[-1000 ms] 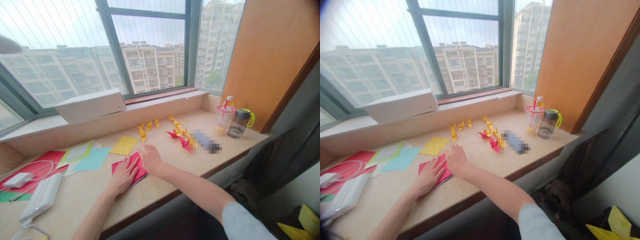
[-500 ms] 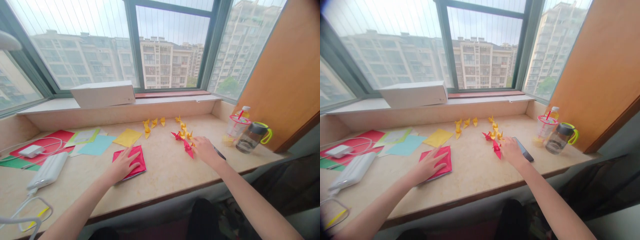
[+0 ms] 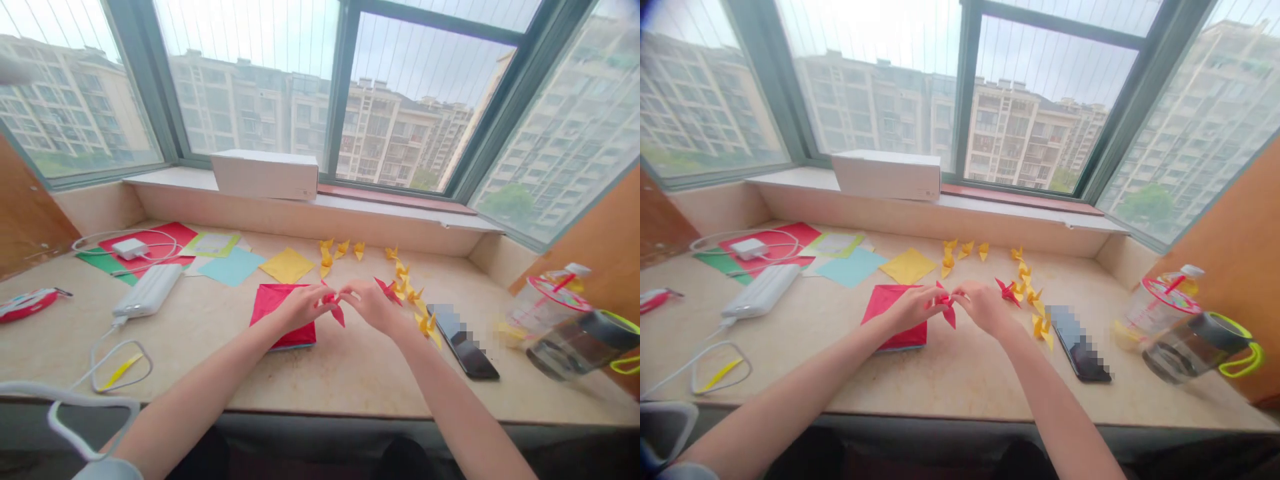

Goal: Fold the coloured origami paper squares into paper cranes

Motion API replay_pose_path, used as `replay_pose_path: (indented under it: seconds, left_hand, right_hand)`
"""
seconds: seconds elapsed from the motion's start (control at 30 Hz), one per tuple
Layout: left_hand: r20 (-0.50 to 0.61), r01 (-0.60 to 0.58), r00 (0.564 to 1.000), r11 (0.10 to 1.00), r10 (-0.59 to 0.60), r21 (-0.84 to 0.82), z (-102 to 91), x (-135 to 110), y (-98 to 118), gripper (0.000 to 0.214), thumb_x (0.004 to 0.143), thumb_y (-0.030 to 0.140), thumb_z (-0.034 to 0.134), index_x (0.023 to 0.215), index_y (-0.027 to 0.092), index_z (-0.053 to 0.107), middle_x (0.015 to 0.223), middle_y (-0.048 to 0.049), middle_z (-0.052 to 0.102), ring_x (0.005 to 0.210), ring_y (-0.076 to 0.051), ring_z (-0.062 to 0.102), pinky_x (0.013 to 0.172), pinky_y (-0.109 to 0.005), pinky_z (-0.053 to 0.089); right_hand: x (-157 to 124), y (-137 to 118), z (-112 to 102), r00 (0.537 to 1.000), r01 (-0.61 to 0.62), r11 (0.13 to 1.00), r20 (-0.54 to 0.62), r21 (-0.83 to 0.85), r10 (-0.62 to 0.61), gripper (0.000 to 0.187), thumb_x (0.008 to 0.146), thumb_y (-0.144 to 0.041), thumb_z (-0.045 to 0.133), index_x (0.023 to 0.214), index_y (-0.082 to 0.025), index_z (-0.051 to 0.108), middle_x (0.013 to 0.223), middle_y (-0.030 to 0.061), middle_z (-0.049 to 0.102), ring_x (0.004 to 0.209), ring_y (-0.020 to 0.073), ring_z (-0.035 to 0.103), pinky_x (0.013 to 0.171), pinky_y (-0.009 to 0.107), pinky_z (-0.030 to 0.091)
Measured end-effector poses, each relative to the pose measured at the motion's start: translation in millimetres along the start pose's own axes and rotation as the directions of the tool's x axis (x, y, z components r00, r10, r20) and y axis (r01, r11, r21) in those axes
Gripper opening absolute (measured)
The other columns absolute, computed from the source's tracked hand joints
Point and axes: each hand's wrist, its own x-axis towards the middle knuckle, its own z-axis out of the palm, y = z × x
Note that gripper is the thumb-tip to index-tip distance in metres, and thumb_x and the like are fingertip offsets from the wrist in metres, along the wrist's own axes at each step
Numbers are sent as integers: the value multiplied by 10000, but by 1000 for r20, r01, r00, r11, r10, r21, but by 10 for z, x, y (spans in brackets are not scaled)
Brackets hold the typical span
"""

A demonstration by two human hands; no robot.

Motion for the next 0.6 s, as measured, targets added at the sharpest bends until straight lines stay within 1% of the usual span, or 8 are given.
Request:
replay_pose_path:
  seconds: [0.1,0.17,0.23,0.3,0.37,0.47,0.53,0.6]
  left_hand:
    - [-67,2,998,1000,-2,-2,76,-76,-89,224,948,353,532,933,188,682,786,-42,694,653,-147,637,576,-228,449]
    - [-125,31,991,998,-39,-61,78,-104,-116,197,950,331,537,924,189,671,808,-38,699,679,-143,642,611,-231,464]
    - [-198,68,975,988,-96,-141,64,-104,-123,170,949,312,544,923,189,658,826,-34,701,721,-141,648,658,-238,483]
    - [-258,88,956,974,-142,-208,50,-88,-117,151,949,298,549,936,186,649,853,-36,702,754,-137,650,691,-242,493]
    - [-292,94,941,961,-171,-260,45,-73,-102,143,952,287,545,946,184,643,870,-38,701,758,-129,649,696,-239,499]
    - [-316,117,921,936,-227,-332,44,-70,-75,146,958,285,531,931,182,632,858,-29,689,705,-112,638,652,-222,502]
    - [-309,145,915,925,-261,-352,42,-78,-58,153,961,290,521,928,184,626,853,-26,679,700,-110,634,636,-216,502]
    - [-271,166,926,929,-262,-329,41,-87,-38,154,962,294,515,943,191,628,884,-35,671,759,-124,640,655,-221,509]
  right_hand:
    - [55,5,199,993,-17,992,-115,128,32,152,924,-303,571,897,-231,703,897,41,744,840,209,683,762,329,509]
    - [31,35,266,970,-74,971,-211,227,123,167,918,-336,579,897,-215,691,885,51,740,810,209,682,730,329,519]
    - [-5,61,289,930,-132,942,-291,310,226,194,912,-374,588,894,-203,679,846,51,728,757,201,676,707,328,521]
    - [-35,84,289,892,-162,903,-332,399,307,211,907,-395,595,887,-196,663,793,39,711,711,188,668,702,327,521]
    - [-53,112,287,868,-176,852,-330,493,370,217,905,-403,598,880,-192,642,739,26,696,689,183,666,700,327,526]
    - [-76,158,305,884,-229,810,-233,540,405,237,910,-416,585,902,-185,637,750,39,704,730,199,682,727,353,540]
    - [-94,170,332,918,-245,858,-176,451,355,244,901,-423,595,911,-188,661,904,80,723,865,231,685,792,393,538]
    - [-110,153,363,954,-184,931,-172,315,247,227,886,-413,619,943,-202,683,1091,105,692,1044,263,641,907,443,501]
